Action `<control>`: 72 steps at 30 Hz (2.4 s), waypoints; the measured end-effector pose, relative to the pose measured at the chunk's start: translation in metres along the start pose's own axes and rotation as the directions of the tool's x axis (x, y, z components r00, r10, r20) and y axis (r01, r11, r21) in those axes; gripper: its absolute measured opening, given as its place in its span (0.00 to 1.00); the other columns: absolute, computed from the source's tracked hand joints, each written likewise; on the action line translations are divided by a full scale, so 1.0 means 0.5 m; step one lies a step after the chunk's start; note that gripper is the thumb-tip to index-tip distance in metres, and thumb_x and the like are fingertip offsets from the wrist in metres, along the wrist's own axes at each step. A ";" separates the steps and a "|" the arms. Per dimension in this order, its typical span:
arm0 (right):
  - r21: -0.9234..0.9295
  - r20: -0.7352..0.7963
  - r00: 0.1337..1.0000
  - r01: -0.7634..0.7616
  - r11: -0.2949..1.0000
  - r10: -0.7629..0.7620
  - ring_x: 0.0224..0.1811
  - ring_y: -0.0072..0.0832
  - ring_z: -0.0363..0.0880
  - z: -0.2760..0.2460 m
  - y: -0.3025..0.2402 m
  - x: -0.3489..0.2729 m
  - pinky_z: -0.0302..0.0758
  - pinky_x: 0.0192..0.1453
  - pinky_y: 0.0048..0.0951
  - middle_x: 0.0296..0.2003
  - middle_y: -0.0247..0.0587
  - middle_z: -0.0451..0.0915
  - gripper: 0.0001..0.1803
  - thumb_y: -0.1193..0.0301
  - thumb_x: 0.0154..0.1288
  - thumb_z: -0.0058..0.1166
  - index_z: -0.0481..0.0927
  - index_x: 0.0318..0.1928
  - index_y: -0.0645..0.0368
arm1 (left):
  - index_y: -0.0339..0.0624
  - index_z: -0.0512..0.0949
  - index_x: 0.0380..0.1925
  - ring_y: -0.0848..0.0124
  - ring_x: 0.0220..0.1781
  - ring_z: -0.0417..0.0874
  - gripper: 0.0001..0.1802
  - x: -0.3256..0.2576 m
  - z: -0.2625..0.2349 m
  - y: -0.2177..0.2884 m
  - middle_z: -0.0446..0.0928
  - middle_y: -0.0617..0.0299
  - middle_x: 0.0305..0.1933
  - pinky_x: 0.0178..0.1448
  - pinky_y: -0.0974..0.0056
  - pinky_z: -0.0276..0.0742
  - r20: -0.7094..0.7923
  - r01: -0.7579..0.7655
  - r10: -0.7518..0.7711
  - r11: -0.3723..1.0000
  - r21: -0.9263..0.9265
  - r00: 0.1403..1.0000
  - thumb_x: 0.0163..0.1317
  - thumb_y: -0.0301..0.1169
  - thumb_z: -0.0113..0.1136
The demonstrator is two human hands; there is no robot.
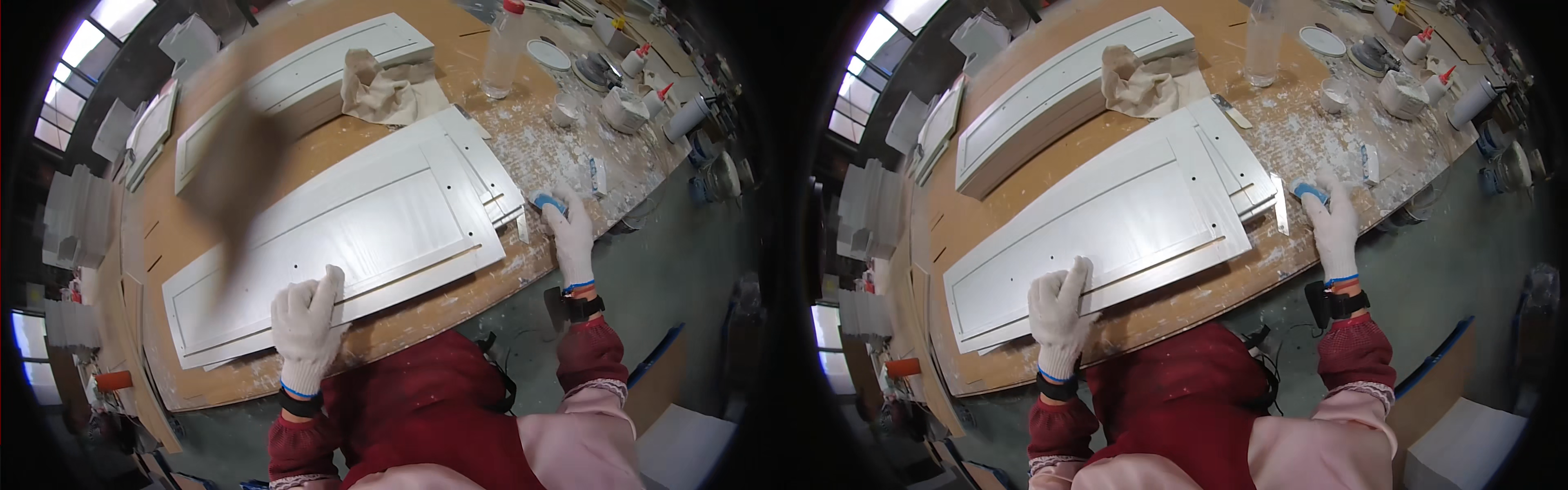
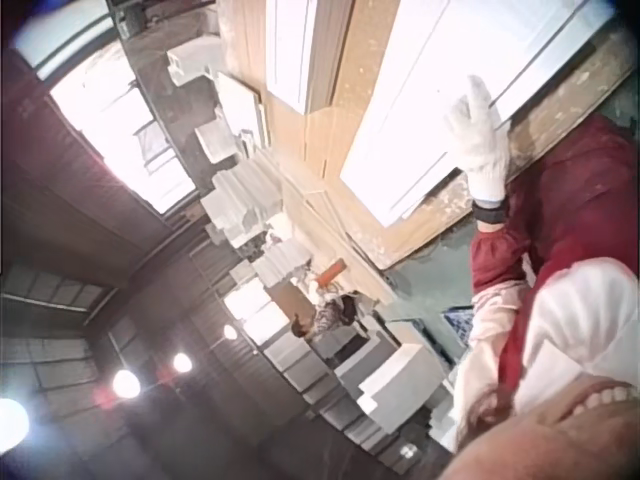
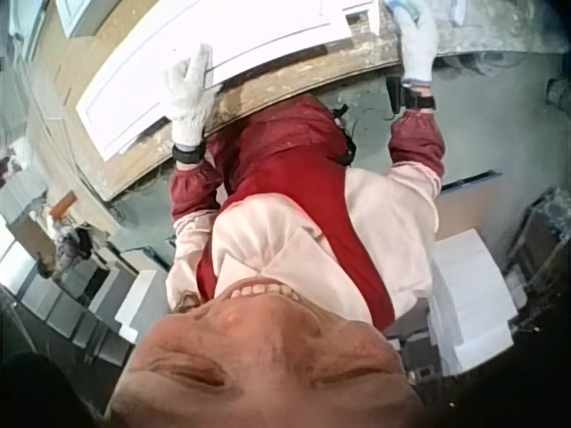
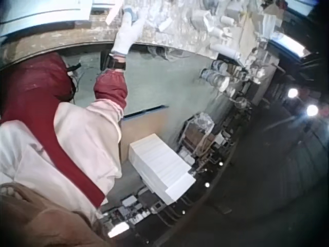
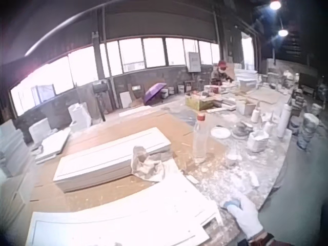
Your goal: Cleaning and touching up white wooden furniture panels using a cloth, scraper, and touch-up tool.
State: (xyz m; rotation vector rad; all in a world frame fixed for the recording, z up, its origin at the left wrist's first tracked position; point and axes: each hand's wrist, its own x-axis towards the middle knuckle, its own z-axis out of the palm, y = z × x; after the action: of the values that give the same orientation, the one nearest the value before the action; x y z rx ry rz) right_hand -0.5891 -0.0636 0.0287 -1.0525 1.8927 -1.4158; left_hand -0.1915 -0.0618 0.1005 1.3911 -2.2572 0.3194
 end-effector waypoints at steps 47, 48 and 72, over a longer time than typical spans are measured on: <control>0.256 0.182 0.816 0.499 0.828 -0.548 0.38 0.17 0.74 -0.312 -0.352 0.010 0.72 0.46 0.21 0.34 0.32 0.74 0.01 0.77 0.67 0.50 0.73 0.38 0.62 | 0.55 0.81 0.48 0.67 0.30 0.74 0.19 -0.011 0.016 -0.001 0.73 0.69 0.29 0.34 0.60 0.71 -0.036 0.119 -0.119 0.993 0.009 0.992 0.54 0.30 0.66; 0.061 0.137 0.850 0.506 0.861 -0.509 0.37 0.16 0.73 -0.294 -0.352 -0.037 0.72 0.43 0.20 0.34 0.31 0.73 0.01 0.77 0.67 0.50 0.73 0.38 0.61 | 0.55 0.81 0.48 0.67 0.31 0.74 0.19 -0.007 0.017 0.001 0.73 0.69 0.30 0.34 0.60 0.71 0.008 0.120 -0.120 0.993 -0.013 0.993 0.54 0.30 0.65; -0.537 0.673 0.730 0.591 0.602 -0.117 0.37 0.39 0.79 0.102 -0.288 -0.089 0.74 0.44 0.34 0.34 0.46 0.79 0.06 0.73 0.57 0.57 0.80 0.35 0.60 | 0.43 0.74 0.48 0.70 0.32 0.75 0.20 0.079 0.078 0.137 0.67 0.67 0.27 0.36 0.66 0.73 0.155 0.177 -0.152 0.969 -0.169 0.976 0.53 0.29 0.58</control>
State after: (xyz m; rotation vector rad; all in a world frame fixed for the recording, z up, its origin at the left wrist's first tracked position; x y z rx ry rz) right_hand -0.4866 -0.0734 0.1498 -2.1045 1.7980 -0.3004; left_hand -0.2777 -0.0777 0.0898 1.5323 -2.1984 -0.0419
